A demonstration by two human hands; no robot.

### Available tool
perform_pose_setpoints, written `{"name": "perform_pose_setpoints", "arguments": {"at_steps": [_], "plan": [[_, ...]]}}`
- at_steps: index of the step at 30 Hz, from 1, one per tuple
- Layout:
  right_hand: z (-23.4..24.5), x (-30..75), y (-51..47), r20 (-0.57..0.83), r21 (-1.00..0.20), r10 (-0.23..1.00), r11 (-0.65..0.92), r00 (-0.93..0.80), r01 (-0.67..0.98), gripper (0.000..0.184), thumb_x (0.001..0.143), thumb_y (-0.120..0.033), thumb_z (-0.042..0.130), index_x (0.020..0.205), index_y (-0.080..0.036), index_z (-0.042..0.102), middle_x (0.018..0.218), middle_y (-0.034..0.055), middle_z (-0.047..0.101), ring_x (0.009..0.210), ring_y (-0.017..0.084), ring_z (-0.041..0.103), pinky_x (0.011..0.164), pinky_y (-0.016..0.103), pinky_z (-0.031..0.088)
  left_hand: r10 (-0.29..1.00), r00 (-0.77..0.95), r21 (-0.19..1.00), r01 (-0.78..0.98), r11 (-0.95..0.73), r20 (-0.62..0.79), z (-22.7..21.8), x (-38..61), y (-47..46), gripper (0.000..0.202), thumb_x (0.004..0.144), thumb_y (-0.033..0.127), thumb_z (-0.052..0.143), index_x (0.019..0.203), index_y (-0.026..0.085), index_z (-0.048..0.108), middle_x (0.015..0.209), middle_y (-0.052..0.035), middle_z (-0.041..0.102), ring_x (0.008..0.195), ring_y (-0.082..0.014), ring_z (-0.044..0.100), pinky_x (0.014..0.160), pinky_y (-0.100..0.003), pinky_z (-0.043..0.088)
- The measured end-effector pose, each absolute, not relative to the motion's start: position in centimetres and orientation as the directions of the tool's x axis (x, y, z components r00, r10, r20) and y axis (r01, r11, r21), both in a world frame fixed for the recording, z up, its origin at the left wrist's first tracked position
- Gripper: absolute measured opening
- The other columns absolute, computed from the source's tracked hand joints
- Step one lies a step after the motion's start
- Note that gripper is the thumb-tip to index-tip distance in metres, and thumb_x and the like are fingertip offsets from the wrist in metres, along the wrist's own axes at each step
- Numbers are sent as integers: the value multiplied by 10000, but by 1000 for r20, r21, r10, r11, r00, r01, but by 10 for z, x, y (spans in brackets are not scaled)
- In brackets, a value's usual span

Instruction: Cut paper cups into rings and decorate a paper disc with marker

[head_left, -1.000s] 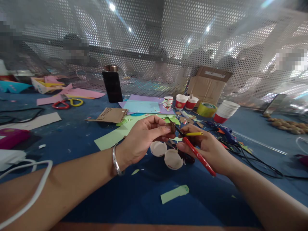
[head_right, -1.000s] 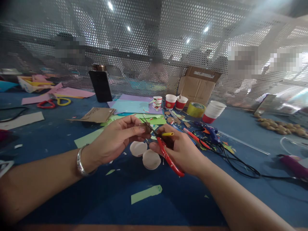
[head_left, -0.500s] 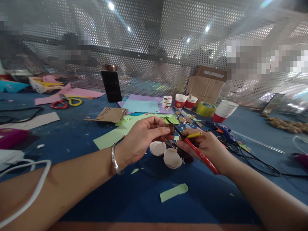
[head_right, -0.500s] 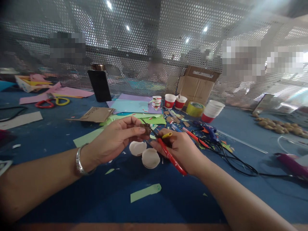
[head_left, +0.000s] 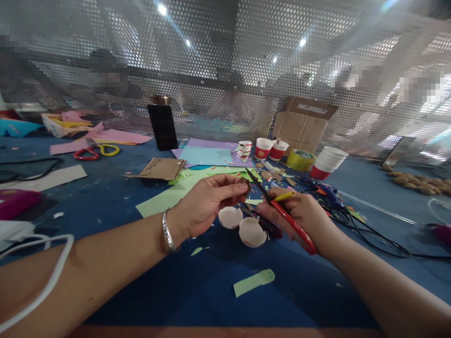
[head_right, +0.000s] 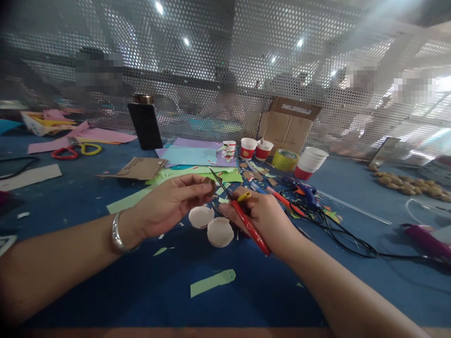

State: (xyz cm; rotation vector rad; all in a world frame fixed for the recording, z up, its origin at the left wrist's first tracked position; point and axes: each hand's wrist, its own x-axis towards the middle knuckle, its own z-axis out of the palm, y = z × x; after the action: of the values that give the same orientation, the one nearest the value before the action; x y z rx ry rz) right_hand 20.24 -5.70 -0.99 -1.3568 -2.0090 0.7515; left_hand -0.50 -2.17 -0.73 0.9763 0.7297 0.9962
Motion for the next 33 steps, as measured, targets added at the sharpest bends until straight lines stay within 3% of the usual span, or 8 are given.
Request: {"name": "perform_pose_setpoints", "arguments": {"at_steps": [6, 11, 17, 24, 33], "plan": [[-18, 212, -51, 141, -690, 949, 299, -283, 659, 327, 876, -524, 640, 832, -206, 580, 653, -17, 580, 566, 138, 522, 530, 264, 391, 931, 347, 925, -308, 223, -109, -8, -6, -22, 148, 769, 202, 805, 863, 137, 712, 849, -3, 667, 776, -118, 671, 684, -217, 487], [-6, 209, -57, 78, -677, 916, 338, -394, 654, 335, 879, -536, 637, 890, -220, 529, 717, -21, 566, 623, 141, 531, 542, 255, 392, 944, 322, 930, -319, 181, -74, -11, -6, -21, 175, 738, 194, 829, 837, 139, 696, 818, 9, 665, 742, -98, 650, 671, -208, 456], [-3, 206, -56, 105, -607, 899, 397, -425, 689, 368, 876, -571, 630, 891, -221, 519, 836, 9, 590, 743, 159, 541, 611, 259, 420, 941, 334, 943, -296, 151, -46, -13, -5, -19, 172, 732, 205, 829, 834, 133, 710, 818, -6, 684, 748, -100, 632, 689, -222, 444], [-4, 209, -58, 76, -672, 902, 361, -425, 646, 331, 866, -498, 681, 869, -227, 493, 773, -29, 501, 687, 135, 460, 597, 253, 382, 926, 375, 954, -264, 145, -37, -12, -5, -21, 149, 734, 210, 820, 815, 132, 722, 776, -9, 682, 715, -89, 602, 670, -216, 434], [-9, 207, -56, 75, -744, 887, 353, -455, 566, 293, 918, -431, 642, 814, -220, 467, 741, -47, 464, 631, 111, 426, 569, 250, 348, 909, 395, 931, -262, 253, -136, -8, -4, -24, 83, 770, 193, 786, 798, 135, 733, 755, -16, 673, 696, -95, 604, 639, -209, 438]]}}
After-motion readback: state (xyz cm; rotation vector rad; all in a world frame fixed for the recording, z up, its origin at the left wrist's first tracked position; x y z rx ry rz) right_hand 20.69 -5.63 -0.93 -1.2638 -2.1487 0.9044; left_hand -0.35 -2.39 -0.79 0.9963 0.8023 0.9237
